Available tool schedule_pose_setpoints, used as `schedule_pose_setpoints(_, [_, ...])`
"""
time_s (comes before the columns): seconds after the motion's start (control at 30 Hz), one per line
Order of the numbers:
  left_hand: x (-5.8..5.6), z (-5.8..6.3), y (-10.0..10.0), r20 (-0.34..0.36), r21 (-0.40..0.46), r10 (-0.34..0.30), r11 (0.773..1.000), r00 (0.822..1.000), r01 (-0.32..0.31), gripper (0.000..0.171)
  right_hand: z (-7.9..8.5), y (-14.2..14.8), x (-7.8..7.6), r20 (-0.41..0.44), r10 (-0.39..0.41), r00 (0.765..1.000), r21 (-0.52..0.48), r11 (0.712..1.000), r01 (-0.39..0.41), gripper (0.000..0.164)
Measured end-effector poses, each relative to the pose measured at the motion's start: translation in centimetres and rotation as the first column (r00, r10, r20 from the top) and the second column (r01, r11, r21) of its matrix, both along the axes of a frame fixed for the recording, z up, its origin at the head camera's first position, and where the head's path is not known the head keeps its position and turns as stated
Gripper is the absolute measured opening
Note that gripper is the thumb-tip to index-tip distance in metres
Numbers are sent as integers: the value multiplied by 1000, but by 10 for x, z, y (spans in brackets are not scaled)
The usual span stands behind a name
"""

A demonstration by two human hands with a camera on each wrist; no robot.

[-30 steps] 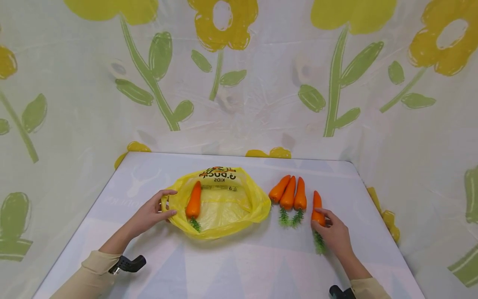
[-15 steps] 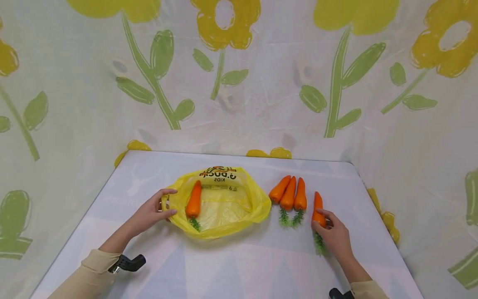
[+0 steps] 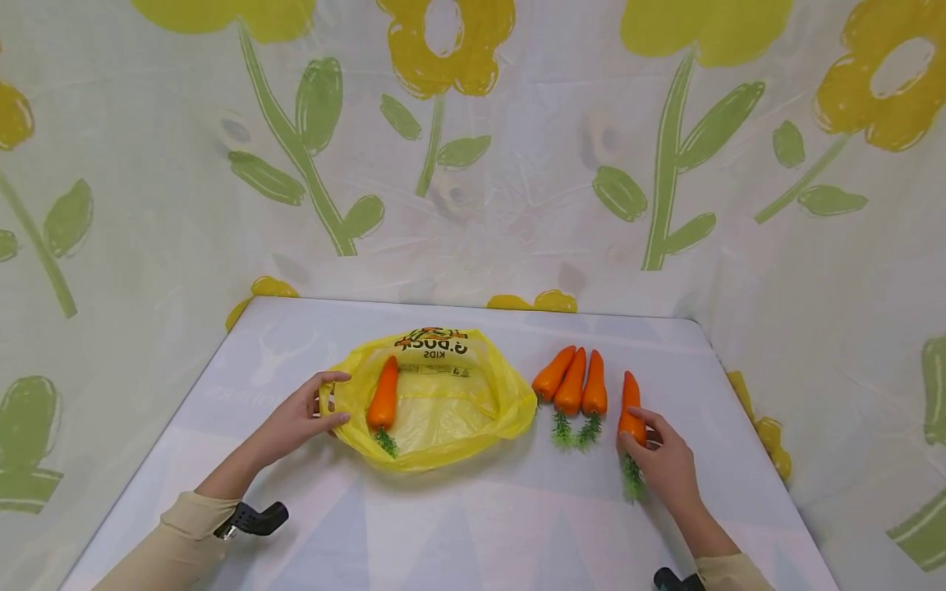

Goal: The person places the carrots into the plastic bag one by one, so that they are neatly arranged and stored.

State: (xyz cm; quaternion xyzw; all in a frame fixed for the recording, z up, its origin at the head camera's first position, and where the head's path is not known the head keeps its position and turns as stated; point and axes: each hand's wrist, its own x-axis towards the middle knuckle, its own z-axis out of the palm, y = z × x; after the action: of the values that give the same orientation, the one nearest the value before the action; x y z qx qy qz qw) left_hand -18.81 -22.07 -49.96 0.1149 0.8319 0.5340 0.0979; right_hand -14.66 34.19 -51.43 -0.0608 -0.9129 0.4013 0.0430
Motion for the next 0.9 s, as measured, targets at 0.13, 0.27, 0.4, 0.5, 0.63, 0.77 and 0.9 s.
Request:
schedule_pose_setpoints(0.13, [1,1,0,4,-2,-1,1000,1000,1,64,2,2,-1,-41,9,999,9,1000,-8,53])
schedule_pose_setpoints(0.27, [1,2,0,4,-1,-3,1000,1000,3,64,3,2,-2,-62,22,998,-7,1000,-22,53])
schedule_pose_setpoints(0.4, [1,2,0,6,6,-5,1000,1000,5,65,5,1,-2,-69,25,997,-10,1000,-26,53])
schedule_pose_setpoints(0.5, [1,1,0,6,9,-7,1000,1000,7,65,6,0,-2,-74,30,997,-17,999,-31,52])
schedule_pose_setpoints(0.63, [1,1,0,4,10,-9,1000,1000,9,65,7,-1,-3,-83,36,996,-27,999,-38,52])
schedule_pose_setpoints(0.77, [1,1,0,3,11,-11,1000,1000,11,65,9,-3,-4,-95,38,995,-22,999,-40,52])
schedule_pose_setpoints(0.9, [1,1,0,5,8,-9,1000,1000,9,65,12,-6,-4,-117,46,992,-31,998,-50,50])
